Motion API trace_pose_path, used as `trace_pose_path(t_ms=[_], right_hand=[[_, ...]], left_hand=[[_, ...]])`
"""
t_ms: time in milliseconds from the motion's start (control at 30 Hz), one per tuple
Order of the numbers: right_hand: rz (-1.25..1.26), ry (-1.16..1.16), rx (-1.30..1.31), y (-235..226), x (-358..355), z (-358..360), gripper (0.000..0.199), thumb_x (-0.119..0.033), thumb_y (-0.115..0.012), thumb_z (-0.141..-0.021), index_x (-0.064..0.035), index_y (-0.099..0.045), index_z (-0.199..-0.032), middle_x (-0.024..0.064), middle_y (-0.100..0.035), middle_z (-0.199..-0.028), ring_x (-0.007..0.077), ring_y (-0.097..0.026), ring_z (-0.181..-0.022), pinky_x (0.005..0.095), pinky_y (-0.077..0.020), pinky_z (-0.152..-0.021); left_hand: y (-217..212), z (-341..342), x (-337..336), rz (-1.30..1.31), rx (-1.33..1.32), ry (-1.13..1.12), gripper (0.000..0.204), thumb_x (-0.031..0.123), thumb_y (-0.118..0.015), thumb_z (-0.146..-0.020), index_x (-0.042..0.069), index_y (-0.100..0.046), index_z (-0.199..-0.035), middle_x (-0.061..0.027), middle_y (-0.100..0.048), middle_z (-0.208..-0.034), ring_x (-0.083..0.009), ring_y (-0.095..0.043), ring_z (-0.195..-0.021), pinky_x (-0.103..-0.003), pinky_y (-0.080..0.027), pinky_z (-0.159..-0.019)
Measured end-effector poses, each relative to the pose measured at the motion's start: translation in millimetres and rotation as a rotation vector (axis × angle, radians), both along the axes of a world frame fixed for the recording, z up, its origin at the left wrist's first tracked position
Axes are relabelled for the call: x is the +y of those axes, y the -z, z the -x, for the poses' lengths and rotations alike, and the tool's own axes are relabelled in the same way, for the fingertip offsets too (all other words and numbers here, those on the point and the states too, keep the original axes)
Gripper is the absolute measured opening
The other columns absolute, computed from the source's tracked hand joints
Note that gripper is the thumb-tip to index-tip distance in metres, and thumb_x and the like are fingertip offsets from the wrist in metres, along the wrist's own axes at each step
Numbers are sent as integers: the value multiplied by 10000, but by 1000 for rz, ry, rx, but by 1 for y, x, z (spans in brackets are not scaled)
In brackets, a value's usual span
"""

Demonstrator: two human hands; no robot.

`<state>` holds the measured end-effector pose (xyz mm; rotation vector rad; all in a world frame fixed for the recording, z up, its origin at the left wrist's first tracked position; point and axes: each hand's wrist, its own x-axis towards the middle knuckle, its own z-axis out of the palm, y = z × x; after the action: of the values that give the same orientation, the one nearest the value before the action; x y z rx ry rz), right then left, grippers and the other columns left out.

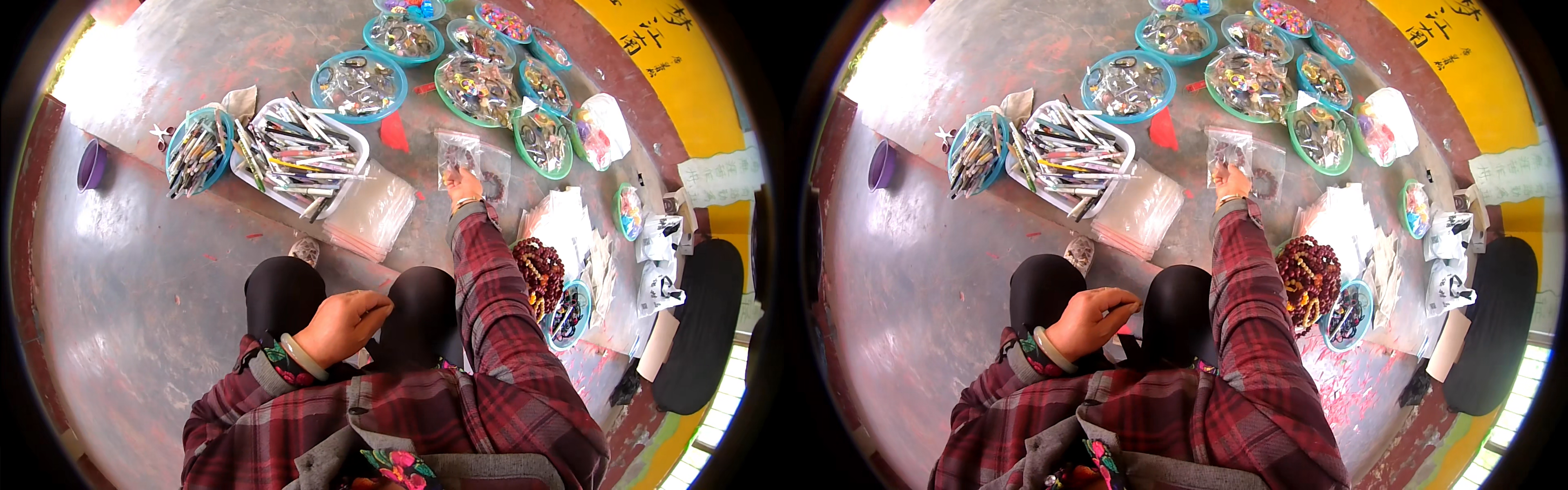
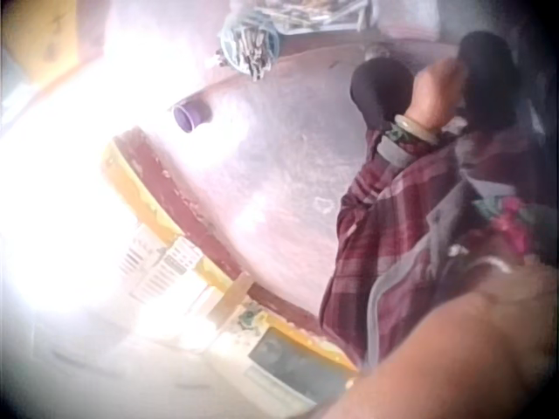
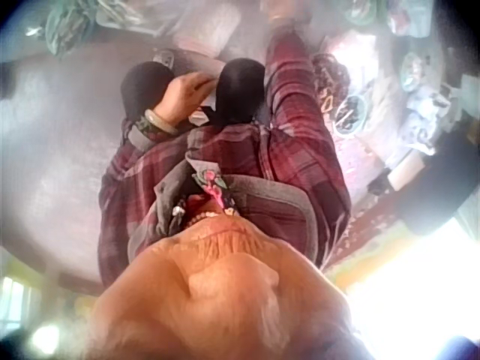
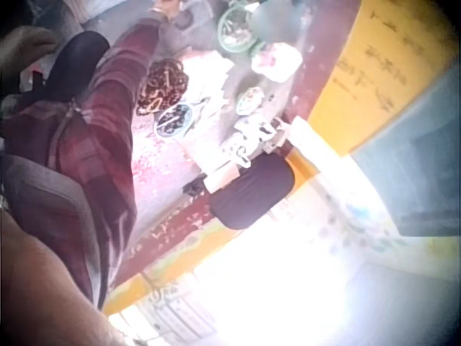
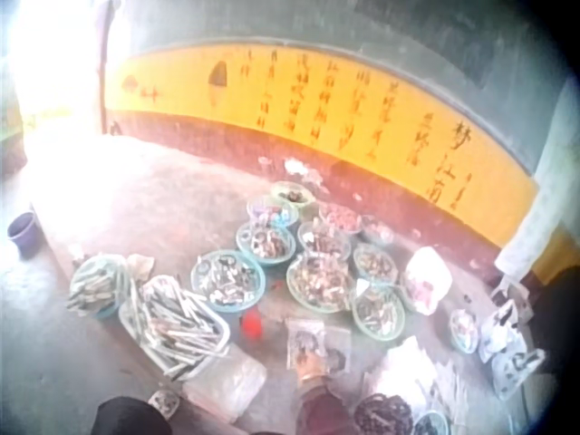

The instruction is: The person sits on the floor and packs beaded bracelets into small plastic bags. They pick up bracelets from a large pile, place them into bags, and seal them. The person also handles a tray of packaged items and various bowls of beads.

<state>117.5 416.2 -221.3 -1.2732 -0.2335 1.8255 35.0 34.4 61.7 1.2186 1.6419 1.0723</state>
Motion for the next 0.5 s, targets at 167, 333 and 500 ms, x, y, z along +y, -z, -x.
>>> trace_pose_path(t_ms=[167,333,500], right_hand=[[97,-92,-269,-14,-5,2,193,-153,-567,-864,-27,-521,-1003,136,-599,-841,252,-598,-663,376,-486,-546],[50,-124,-369,-14,-13,-7,136,-140,-555,-836,-12,-551,-880,130,-570,-686,229,-556,-533,362,-443,-432],[123,-41,-336,-37,-42,-24,109,-78,-490,-799,19,-519,-839,144,-555,-662,232,-542,-476,333,-455,-409]], left_hand=[[3,-3,1,-40,-4,0,105,45,-614,-812,-16,-624,-897,-162,-629,-806,-290,-618,-708,-331,-486,-635],[1,-5,2,-5,7,7,102,47,-612,-814,-18,-626,-892,-162,-629,-806,-290,-619,-712,-328,-488,-643],[11,-6,6,-14,75,7,108,63,-590,-834,-23,-624,-889,-146,-634,-810,-251,-626,-733,-306,-486,-657]])
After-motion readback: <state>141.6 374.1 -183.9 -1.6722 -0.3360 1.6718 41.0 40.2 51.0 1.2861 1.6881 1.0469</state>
